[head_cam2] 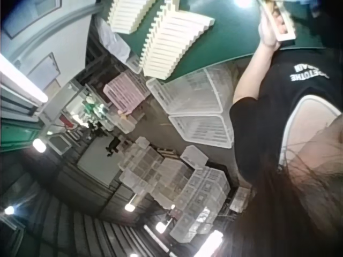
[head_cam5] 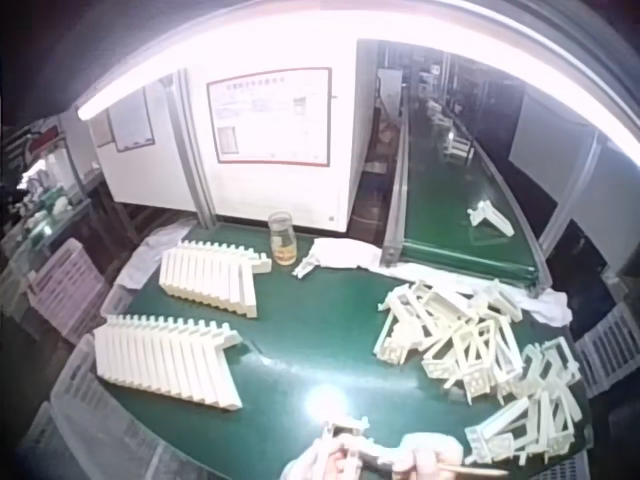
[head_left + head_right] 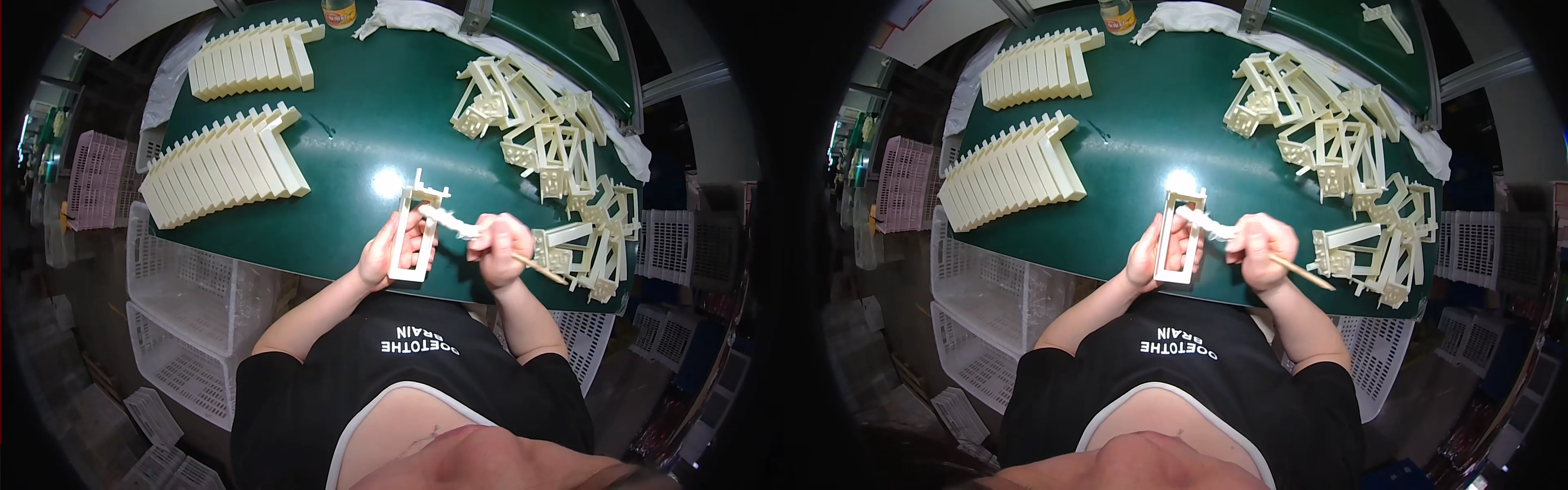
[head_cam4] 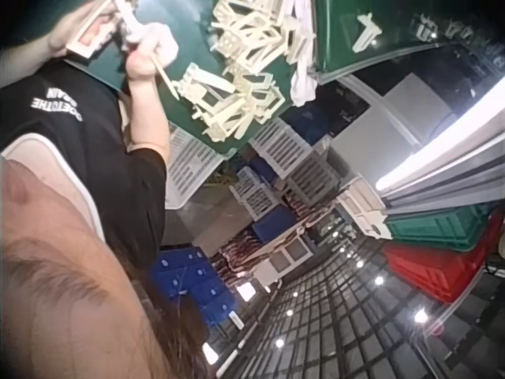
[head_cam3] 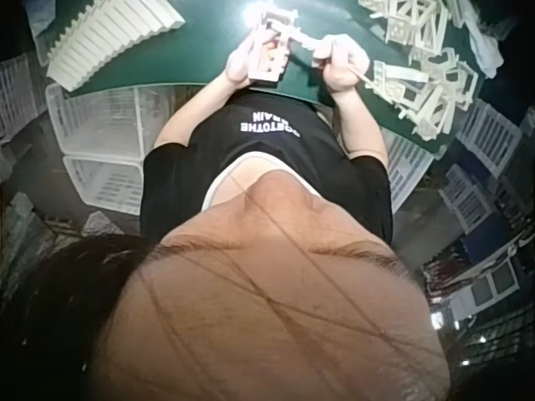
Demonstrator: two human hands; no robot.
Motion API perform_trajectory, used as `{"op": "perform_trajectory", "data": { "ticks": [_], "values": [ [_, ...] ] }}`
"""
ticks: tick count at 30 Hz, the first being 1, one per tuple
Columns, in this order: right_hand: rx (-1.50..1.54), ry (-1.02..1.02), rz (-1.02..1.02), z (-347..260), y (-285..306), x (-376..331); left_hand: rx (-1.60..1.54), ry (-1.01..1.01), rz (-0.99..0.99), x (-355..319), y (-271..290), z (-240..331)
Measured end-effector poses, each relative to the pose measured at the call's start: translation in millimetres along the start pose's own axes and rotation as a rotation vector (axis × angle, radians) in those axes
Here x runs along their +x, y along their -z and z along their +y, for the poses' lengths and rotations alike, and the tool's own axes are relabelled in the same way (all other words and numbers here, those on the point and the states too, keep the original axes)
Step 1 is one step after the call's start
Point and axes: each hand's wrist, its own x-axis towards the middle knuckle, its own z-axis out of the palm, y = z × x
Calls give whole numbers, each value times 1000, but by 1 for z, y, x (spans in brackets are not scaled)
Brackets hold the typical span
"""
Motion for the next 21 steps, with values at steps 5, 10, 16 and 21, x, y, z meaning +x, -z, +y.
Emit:
{"op": "perform_trajectory", "data": {
  "ticks": [5,10,16,21],
  "values": [
    [70,130,196,-4,11,-3,51,-53,3,-1,-15,5],
    [-406,569,-92,10,16,-8,461,-136,217,2,-25,13],
    [-518,680,-239,21,-14,-11,814,-217,295,-1,-32,11],
    [-740,777,-184,25,8,1,647,-126,212,-8,-48,14]
  ]
}}
